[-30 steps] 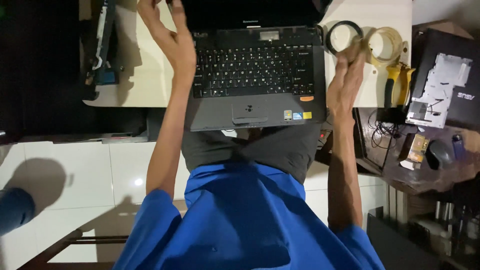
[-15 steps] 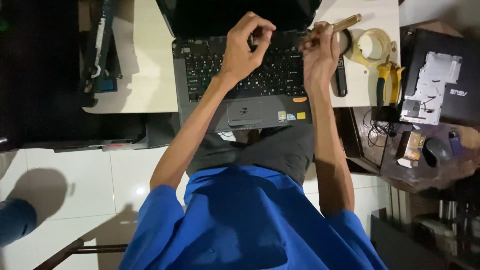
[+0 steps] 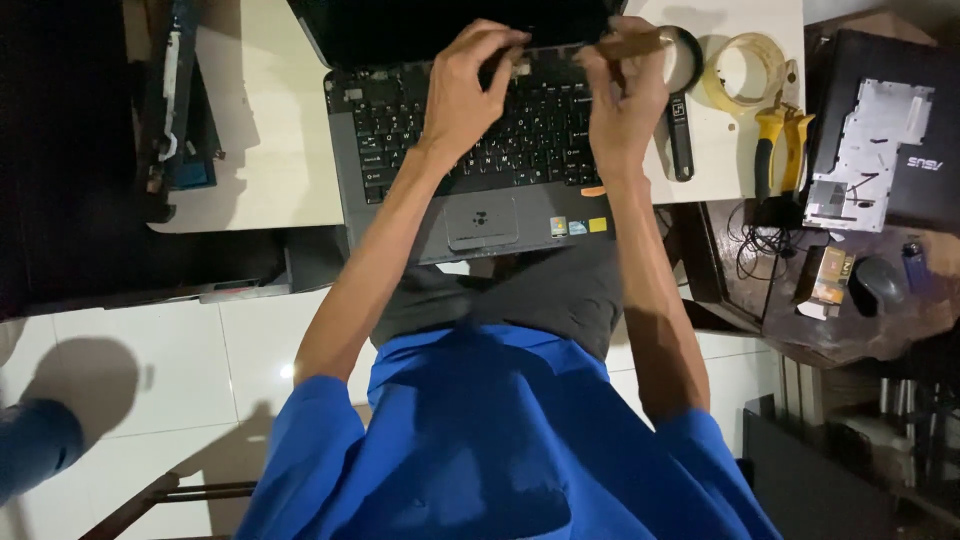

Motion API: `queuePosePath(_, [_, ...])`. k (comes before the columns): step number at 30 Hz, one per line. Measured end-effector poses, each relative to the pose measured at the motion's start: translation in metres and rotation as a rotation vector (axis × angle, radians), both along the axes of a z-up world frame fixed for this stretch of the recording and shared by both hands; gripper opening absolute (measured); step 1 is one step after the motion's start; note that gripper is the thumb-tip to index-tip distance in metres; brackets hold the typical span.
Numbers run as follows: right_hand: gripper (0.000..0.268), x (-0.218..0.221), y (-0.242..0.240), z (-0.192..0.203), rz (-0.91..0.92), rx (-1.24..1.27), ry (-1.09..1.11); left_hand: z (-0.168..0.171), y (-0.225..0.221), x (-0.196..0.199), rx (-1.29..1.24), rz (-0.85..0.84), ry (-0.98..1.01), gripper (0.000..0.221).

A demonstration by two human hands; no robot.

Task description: Disassembling a laptop by removing the keyboard and internal components using a screwdriver and prying actions.

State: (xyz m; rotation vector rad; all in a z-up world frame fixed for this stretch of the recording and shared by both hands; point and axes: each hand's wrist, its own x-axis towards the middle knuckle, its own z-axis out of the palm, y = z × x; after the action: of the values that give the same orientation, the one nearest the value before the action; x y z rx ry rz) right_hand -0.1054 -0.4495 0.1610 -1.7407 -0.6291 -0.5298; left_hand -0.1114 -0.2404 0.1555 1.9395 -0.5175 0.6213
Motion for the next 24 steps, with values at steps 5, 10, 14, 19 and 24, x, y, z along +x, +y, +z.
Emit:
queuePosePath(5, [0.04,0.011,0.004,0.0,-0.074,-0.149,-0.059,-0.001,0.004,0.005,-0.18,-0.011,0.097,0.014])
queuePosePath(10, [0.039,0.014,0.005,-0.003,-0.132,-0.226,-0.145,0.006,0.002,0.003,-0.118,-0.109,0.081,0.011])
queuePosePath(14, [0.03,0.014,0.007,-0.001,-0.093,-0.286,-0.241,0.01,-0.002,0.004,-0.072,-0.193,0.123,0.013])
queuePosePath(19, [0.023,0.009,0.011,0.004,-0.056,-0.294,-0.266,0.007,-0.001,0.01,0.004,-0.263,0.2,0.013])
queuePosePath(24, [0.028,0.007,0.011,0.006,-0.038,-0.277,-0.191,0.003,0.0,0.023,0.058,-0.263,0.251,0.006])
